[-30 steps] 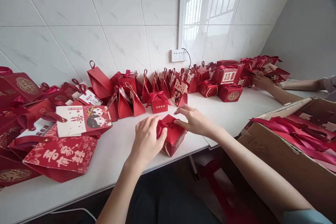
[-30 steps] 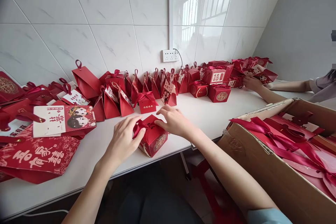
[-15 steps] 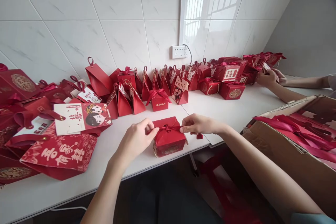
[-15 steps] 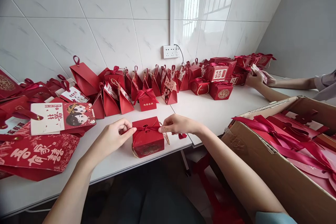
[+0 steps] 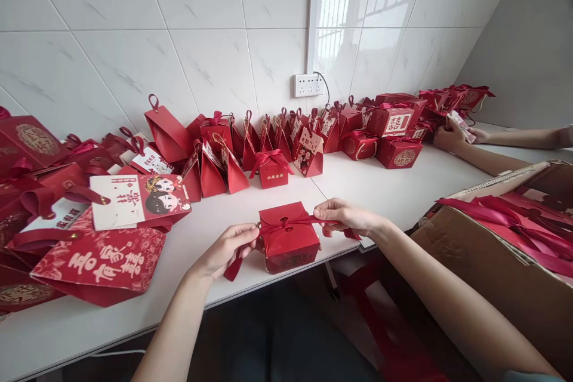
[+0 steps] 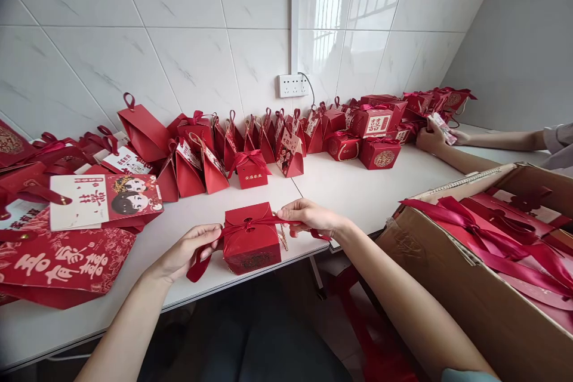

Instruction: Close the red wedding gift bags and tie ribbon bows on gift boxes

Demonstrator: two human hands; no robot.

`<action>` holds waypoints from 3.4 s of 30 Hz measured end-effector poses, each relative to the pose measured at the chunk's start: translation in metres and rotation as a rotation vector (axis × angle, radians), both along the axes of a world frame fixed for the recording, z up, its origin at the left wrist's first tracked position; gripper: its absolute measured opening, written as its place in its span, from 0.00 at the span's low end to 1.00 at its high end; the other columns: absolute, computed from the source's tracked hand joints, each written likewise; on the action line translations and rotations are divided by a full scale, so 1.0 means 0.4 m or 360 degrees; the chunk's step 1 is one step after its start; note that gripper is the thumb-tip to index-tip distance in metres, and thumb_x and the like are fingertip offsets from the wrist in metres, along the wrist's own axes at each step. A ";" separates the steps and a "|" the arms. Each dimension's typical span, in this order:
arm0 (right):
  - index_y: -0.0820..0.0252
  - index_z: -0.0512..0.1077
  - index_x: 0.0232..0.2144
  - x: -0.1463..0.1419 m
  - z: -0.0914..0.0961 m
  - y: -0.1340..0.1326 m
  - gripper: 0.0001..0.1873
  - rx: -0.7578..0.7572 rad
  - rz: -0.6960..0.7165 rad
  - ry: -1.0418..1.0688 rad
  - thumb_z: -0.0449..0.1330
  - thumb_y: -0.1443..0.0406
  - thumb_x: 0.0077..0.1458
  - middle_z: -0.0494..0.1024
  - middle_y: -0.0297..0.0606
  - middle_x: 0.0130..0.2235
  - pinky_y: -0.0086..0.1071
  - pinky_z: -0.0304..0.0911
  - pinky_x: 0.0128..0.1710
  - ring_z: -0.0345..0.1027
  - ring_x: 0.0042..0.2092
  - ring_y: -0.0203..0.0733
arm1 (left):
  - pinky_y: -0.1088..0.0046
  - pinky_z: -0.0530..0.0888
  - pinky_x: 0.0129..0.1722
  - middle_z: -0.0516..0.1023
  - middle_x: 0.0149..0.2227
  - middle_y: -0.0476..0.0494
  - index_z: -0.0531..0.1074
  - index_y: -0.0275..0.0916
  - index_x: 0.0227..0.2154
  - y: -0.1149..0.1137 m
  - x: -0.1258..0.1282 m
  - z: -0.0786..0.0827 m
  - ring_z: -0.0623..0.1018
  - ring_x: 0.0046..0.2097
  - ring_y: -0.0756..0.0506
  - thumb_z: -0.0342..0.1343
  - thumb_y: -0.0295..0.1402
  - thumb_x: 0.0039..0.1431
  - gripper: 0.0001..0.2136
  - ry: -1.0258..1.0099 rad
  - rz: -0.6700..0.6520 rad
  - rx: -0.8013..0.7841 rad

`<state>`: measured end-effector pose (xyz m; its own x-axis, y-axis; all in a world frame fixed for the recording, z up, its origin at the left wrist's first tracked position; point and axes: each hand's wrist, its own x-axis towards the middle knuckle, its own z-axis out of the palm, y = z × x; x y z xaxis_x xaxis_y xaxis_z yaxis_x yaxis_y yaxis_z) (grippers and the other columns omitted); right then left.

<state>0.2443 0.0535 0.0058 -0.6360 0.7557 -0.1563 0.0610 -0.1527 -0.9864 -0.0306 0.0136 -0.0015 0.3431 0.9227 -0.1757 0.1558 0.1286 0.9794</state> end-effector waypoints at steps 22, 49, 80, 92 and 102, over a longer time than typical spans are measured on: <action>0.62 0.76 0.34 -0.083 0.078 -0.051 0.18 0.0698 0.0007 -0.0014 0.62 0.52 0.55 0.80 0.42 0.42 0.38 0.67 0.44 0.73 0.43 0.44 | 0.76 0.62 0.20 0.64 0.18 0.52 0.69 0.38 0.24 -0.048 0.013 0.128 0.63 0.21 0.51 0.52 0.47 0.55 0.16 0.0449 -0.0012 0.0253; 0.60 0.72 0.35 -0.171 0.019 -0.060 0.06 0.0962 -0.0454 -0.0001 0.56 0.66 0.56 0.80 0.39 0.37 0.35 0.68 0.41 0.74 0.38 0.40 | 0.71 0.69 0.36 0.72 0.42 0.47 0.73 0.43 0.34 -0.099 0.011 0.188 0.77 0.36 0.46 0.47 0.38 0.63 0.10 0.1540 -0.0008 0.1158; 0.61 0.73 0.33 -0.187 0.022 -0.068 0.04 0.0901 -0.0552 0.0021 0.58 0.69 0.54 0.80 0.36 0.34 0.32 0.67 0.39 0.74 0.36 0.38 | 0.68 0.71 0.41 0.75 0.46 0.44 0.72 0.42 0.41 -0.058 0.028 0.183 0.77 0.43 0.43 0.45 0.42 0.63 0.14 0.1439 0.0184 0.1008; 0.61 0.74 0.31 -0.193 0.027 -0.068 0.04 0.0860 -0.0678 -0.0028 0.59 0.71 0.52 0.81 0.37 0.35 0.31 0.68 0.40 0.75 0.37 0.38 | 0.63 0.66 0.45 0.72 0.35 0.46 0.73 0.40 0.32 -0.033 0.060 0.207 0.71 0.41 0.43 0.49 0.33 0.64 0.09 0.1637 -0.0109 0.1511; 0.56 0.59 0.37 -0.181 0.016 -0.065 0.14 0.0748 -0.0472 0.0143 0.59 0.66 0.49 0.77 0.28 0.25 0.33 0.64 0.34 0.70 0.29 0.37 | 0.70 0.69 0.40 0.76 0.35 0.50 0.73 0.43 0.33 0.052 0.080 0.197 0.74 0.37 0.46 0.57 0.37 0.56 0.05 0.1023 -0.0137 0.1144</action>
